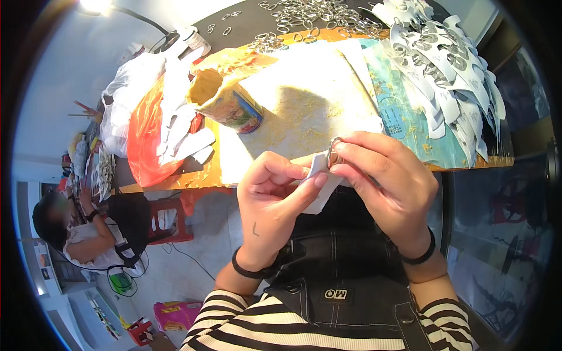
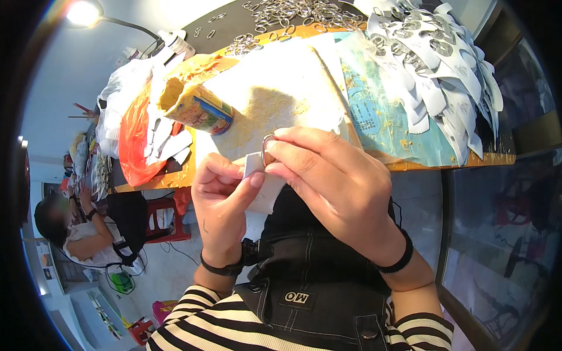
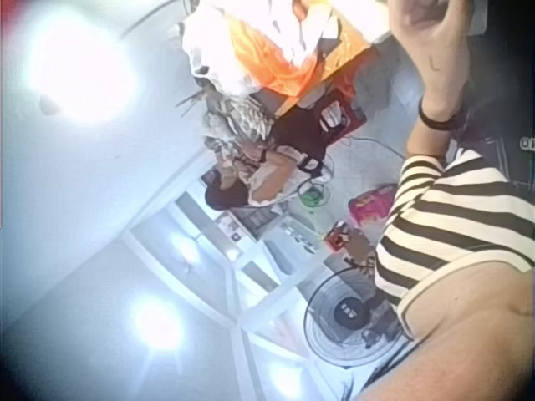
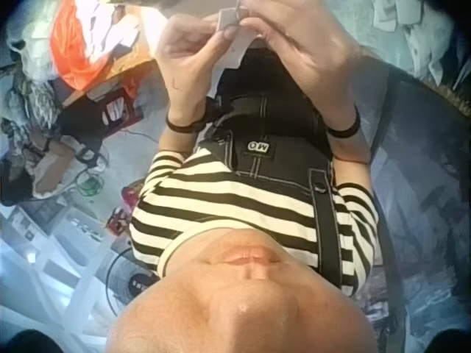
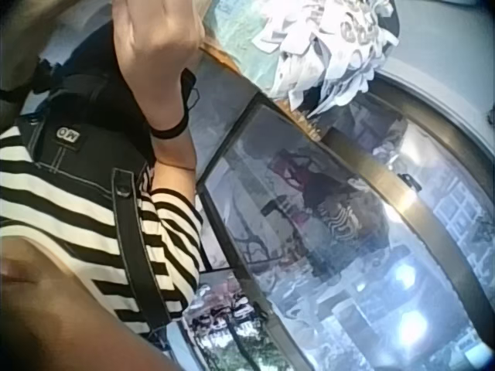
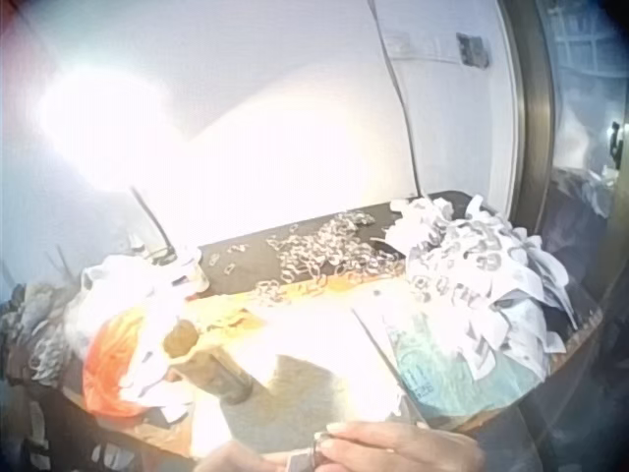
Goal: Applying adhesive with a brush to white shoe components and attaching metal rings.
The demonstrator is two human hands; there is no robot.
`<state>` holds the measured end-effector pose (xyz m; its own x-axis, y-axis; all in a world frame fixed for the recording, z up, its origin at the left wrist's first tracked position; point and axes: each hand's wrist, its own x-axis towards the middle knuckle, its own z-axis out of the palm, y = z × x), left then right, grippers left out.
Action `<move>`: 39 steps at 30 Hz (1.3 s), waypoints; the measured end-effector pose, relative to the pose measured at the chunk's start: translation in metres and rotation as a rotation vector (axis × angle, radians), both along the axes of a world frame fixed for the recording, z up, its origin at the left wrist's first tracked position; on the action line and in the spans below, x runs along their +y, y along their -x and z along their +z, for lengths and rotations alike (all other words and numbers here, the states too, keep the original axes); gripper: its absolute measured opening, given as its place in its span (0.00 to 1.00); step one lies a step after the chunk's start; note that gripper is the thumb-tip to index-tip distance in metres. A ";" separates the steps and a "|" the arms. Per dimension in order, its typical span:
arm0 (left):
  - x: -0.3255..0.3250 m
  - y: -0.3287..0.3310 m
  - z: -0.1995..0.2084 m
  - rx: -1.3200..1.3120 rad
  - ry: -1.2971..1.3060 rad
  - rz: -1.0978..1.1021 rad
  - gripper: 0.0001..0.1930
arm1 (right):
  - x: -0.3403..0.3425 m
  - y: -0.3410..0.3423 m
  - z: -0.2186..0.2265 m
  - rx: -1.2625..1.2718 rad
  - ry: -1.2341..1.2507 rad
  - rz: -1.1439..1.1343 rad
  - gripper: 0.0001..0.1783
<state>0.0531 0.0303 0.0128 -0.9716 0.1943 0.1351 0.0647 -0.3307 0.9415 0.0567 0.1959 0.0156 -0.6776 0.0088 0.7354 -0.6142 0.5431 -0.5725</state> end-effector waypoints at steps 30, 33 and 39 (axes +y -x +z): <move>-0.012 0.026 0.000 -0.319 0.354 -0.291 0.08 | 0.007 -0.028 -0.014 0.317 -0.720 -0.215 0.12; -0.010 0.020 0.015 -0.324 0.377 -0.324 0.08 | 0.009 -0.018 -0.032 0.622 -0.566 -0.353 0.09; -0.006 0.008 0.010 -0.167 0.284 -0.094 0.06 | 0.007 -0.027 -0.020 0.139 -0.498 -0.223 0.07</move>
<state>0.0449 0.0239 0.0226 -0.9517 0.2912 -0.0973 -0.1169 -0.0507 0.9919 0.0833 0.2032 -0.0045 -0.5952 -0.2305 0.7698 -0.5051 0.8524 -0.1353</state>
